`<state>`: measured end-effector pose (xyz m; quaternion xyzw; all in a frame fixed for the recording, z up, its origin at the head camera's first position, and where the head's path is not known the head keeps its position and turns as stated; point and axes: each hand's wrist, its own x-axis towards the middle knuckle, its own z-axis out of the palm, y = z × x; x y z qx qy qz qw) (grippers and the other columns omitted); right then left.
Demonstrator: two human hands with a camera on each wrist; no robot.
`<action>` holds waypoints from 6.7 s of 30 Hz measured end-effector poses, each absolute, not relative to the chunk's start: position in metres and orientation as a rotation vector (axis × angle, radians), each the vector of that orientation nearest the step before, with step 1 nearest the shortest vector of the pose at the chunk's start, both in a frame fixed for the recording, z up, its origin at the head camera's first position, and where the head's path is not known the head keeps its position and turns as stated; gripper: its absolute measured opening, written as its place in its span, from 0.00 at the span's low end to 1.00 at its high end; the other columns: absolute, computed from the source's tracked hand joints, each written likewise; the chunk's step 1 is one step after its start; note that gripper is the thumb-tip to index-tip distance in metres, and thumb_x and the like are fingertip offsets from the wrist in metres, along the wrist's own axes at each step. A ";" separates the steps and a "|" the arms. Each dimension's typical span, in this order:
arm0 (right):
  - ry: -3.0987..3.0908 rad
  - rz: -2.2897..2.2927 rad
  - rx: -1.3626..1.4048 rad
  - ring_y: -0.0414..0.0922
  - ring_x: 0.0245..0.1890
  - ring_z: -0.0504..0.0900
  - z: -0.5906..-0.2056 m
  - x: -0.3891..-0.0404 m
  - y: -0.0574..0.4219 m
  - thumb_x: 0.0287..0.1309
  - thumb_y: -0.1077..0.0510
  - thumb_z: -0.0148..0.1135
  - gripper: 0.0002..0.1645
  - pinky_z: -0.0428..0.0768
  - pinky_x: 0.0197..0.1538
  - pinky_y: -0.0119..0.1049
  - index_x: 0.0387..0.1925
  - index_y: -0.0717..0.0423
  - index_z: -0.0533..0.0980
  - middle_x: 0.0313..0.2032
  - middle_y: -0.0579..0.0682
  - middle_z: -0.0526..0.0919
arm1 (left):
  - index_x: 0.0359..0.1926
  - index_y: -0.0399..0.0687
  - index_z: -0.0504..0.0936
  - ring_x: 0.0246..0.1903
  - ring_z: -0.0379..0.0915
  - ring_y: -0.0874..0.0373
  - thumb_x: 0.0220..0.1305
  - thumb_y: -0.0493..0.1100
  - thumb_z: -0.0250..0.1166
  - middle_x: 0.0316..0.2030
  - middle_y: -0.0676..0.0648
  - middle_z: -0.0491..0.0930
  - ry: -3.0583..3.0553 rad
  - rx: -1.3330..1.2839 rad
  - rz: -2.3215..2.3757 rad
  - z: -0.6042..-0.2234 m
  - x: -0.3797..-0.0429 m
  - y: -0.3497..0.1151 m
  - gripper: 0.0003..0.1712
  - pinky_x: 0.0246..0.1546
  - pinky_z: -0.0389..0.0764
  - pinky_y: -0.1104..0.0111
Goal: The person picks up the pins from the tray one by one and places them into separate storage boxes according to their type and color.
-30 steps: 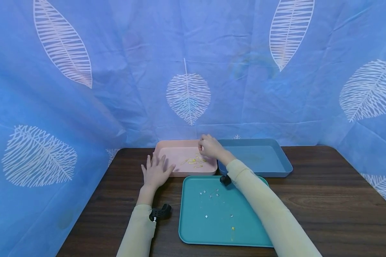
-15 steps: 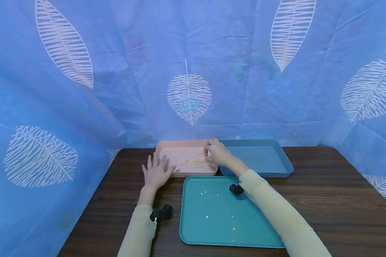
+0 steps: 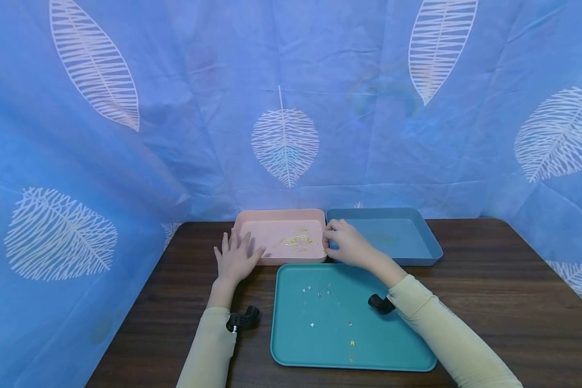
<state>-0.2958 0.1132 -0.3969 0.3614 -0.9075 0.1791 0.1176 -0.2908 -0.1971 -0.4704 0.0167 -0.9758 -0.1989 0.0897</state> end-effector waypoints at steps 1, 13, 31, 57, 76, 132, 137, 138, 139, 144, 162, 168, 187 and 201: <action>-2.657 0.528 1.054 0.44 0.35 0.64 -0.397 -0.292 0.116 0.54 0.62 0.68 0.13 0.62 0.39 0.38 0.22 0.46 0.72 0.37 0.48 0.74 | 0.74 0.54 0.60 0.76 0.33 0.34 0.65 0.71 0.50 0.77 0.36 0.42 -2.898 0.048 -0.595 -0.470 -0.291 -0.197 0.44 0.68 0.37 0.30; -2.613 0.487 1.075 0.42 0.36 0.64 -0.401 -0.256 0.144 0.50 0.62 0.72 0.14 0.64 0.39 0.37 0.23 0.43 0.74 0.37 0.45 0.73 | 0.75 0.54 0.58 0.76 0.32 0.34 0.65 0.72 0.51 0.77 0.36 0.40 -2.917 0.056 -0.595 -0.468 -0.288 -0.196 0.45 0.68 0.38 0.30; -2.627 0.515 1.160 0.37 0.36 0.66 -0.429 -0.208 0.165 0.46 0.59 0.75 0.16 0.73 0.40 0.37 0.24 0.39 0.74 0.37 0.40 0.73 | 0.75 0.54 0.58 0.76 0.31 0.34 0.65 0.72 0.49 0.77 0.36 0.40 -2.910 0.035 -0.605 -0.470 -0.290 -0.198 0.45 0.67 0.38 0.30; -2.637 0.679 1.127 0.32 0.37 0.61 -0.430 -0.171 0.181 0.46 0.59 0.75 0.15 0.68 0.38 0.31 0.28 0.38 0.76 0.38 0.35 0.71 | 0.75 0.54 0.58 0.76 0.29 0.34 0.65 0.72 0.49 0.77 0.36 0.38 -2.907 0.034 -0.606 -0.470 -0.290 -0.198 0.45 0.67 0.37 0.30; -2.821 1.471 1.061 0.42 0.41 0.70 -0.447 -0.158 0.177 0.57 0.52 0.68 0.06 0.71 0.40 0.33 0.37 0.45 0.80 0.43 0.45 0.75 | 0.75 0.54 0.57 0.76 0.27 0.35 0.65 0.73 0.49 0.77 0.36 0.39 -2.925 0.042 -0.610 -0.468 -0.290 -0.198 0.46 0.68 0.36 0.30; -2.931 1.330 1.124 0.38 0.44 0.65 -0.443 -0.167 0.181 0.59 0.54 0.66 0.07 0.70 0.46 0.33 0.27 0.45 0.77 0.41 0.45 0.70 | 0.74 0.52 0.59 0.76 0.29 0.34 0.65 0.71 0.50 0.77 0.35 0.42 -2.890 0.016 -0.619 -0.470 -0.290 -0.198 0.45 0.67 0.37 0.29; -2.897 1.245 1.129 0.42 0.43 0.67 -0.434 -0.176 0.180 0.59 0.56 0.66 0.07 0.70 0.45 0.36 0.27 0.44 0.76 0.40 0.44 0.70 | 0.75 0.54 0.59 0.76 0.30 0.34 0.65 0.71 0.51 0.77 0.36 0.41 -2.896 0.009 -0.629 -0.471 -0.289 -0.198 0.45 0.67 0.36 0.29; -2.889 1.234 1.132 0.42 0.42 0.67 -0.431 -0.179 0.179 0.59 0.57 0.66 0.07 0.71 0.45 0.37 0.27 0.44 0.76 0.40 0.44 0.70 | 0.75 0.54 0.59 0.76 0.30 0.34 0.65 0.71 0.51 0.77 0.36 0.41 -2.898 0.011 -0.634 -0.471 -0.289 -0.199 0.45 0.67 0.36 0.29; -2.884 1.222 1.134 0.43 0.42 0.67 -0.429 -0.181 0.179 0.58 0.57 0.66 0.07 0.71 0.45 0.37 0.27 0.44 0.76 0.40 0.44 0.70 | 0.75 0.54 0.59 0.76 0.31 0.34 0.65 0.71 0.51 0.77 0.36 0.41 -2.898 0.010 -0.632 -0.471 -0.290 -0.199 0.45 0.67 0.36 0.29; -2.875 1.159 1.141 0.47 0.42 0.68 -0.422 -0.194 0.174 0.58 0.59 0.66 0.08 0.71 0.45 0.40 0.27 0.44 0.76 0.39 0.44 0.70 | 0.75 0.54 0.59 0.76 0.31 0.34 0.65 0.72 0.50 0.77 0.36 0.42 -2.899 0.021 -0.605 -0.473 -0.291 -0.199 0.45 0.67 0.37 0.29; -2.825 0.918 1.217 0.47 0.45 0.67 -0.410 -0.242 0.144 0.56 0.65 0.65 0.10 0.68 0.47 0.42 0.26 0.46 0.76 0.41 0.47 0.72 | 0.75 0.54 0.59 0.76 0.29 0.35 0.65 0.72 0.50 0.77 0.36 0.41 -2.920 0.035 -0.608 -0.471 -0.289 -0.200 0.45 0.67 0.38 0.29; -2.825 0.893 1.234 0.47 0.48 0.67 -0.404 -0.258 0.134 0.57 0.64 0.65 0.10 0.69 0.49 0.44 0.26 0.47 0.76 0.45 0.49 0.73 | 0.75 0.54 0.58 0.76 0.28 0.34 0.65 0.72 0.49 0.77 0.36 0.40 -2.923 0.027 -0.612 -0.470 -0.289 -0.199 0.45 0.67 0.37 0.30; -2.695 0.799 1.209 0.47 0.39 0.62 -0.400 -0.305 0.111 0.57 0.65 0.64 0.10 0.61 0.43 0.41 0.24 0.49 0.75 0.37 0.51 0.70 | 0.75 0.54 0.59 0.76 0.31 0.34 0.65 0.73 0.49 0.77 0.36 0.42 -2.906 0.027 -0.597 -0.473 -0.291 -0.199 0.45 0.67 0.38 0.29; -2.764 0.748 1.120 0.48 0.38 0.62 -0.404 -0.331 0.094 0.55 0.66 0.64 0.09 0.62 0.42 0.41 0.23 0.50 0.77 0.36 0.51 0.72 | 0.75 0.54 0.58 0.76 0.27 0.36 0.64 0.73 0.50 0.77 0.37 0.39 -2.913 0.032 -0.612 -0.473 -0.291 -0.199 0.46 0.67 0.37 0.30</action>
